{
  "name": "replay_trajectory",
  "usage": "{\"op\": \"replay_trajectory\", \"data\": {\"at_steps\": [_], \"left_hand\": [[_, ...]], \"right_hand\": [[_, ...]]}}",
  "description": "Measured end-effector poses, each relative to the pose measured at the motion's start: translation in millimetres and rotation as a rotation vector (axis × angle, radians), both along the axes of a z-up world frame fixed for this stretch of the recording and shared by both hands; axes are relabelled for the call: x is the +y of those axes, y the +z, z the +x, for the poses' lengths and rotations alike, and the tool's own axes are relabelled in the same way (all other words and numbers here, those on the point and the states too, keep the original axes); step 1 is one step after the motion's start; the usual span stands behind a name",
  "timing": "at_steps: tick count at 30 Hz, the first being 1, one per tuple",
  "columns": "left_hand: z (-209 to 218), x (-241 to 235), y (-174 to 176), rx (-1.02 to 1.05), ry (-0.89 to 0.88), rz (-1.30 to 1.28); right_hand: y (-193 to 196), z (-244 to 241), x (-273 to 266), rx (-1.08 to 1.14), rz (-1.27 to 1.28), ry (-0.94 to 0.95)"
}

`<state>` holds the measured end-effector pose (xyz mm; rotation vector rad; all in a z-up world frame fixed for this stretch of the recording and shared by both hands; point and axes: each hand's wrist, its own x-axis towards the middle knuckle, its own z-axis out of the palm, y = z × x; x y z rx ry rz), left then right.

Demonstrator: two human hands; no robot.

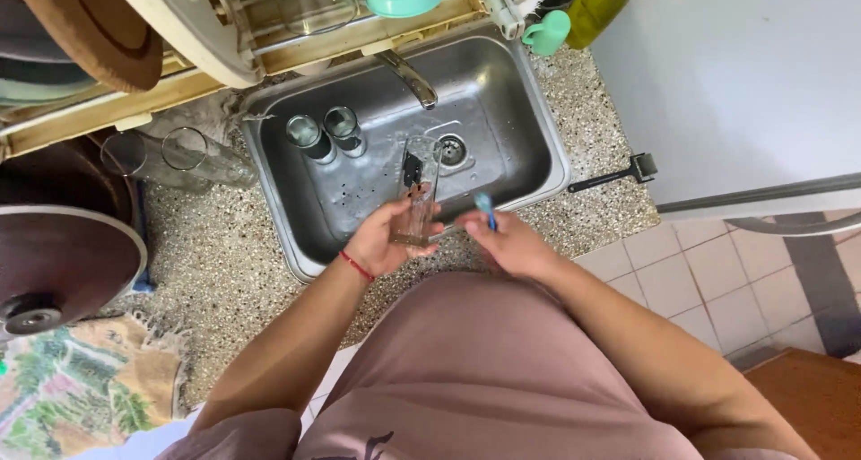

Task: Washing a glass in a sink using a toothbrush and running water, focusing on scrubbing the rim and interior.

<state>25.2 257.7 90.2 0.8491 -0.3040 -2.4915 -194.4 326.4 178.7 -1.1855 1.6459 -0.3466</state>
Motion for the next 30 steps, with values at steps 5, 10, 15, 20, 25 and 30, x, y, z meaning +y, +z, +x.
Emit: {"op": "replay_trajectory", "data": {"at_steps": [5, 10, 15, 20, 25, 30], "left_hand": [[-6, 0, 3, 0.074, -0.004, -0.061], [-6, -6, 42, 0.140, 0.000, -0.075], [-8, -3, 50, 0.206, -0.014, -0.100], [-12, -15, 45, 0.188, 0.008, -0.119], [-11, -11, 66, 0.106, -0.018, -0.137], [-16, -11, 57, 0.168, -0.046, -0.148]], "right_hand": [[40, 14, -29, 0.199, -0.111, 0.218], [51, 14, -46, 0.367, -0.307, 0.494], [53, 11, -46, 0.507, -0.397, 0.598], [72, 19, -54, 0.521, -0.319, 0.590], [81, 22, -54, 0.536, -0.276, 0.500], [69, 9, -60, 0.594, -0.270, 0.466]]}}
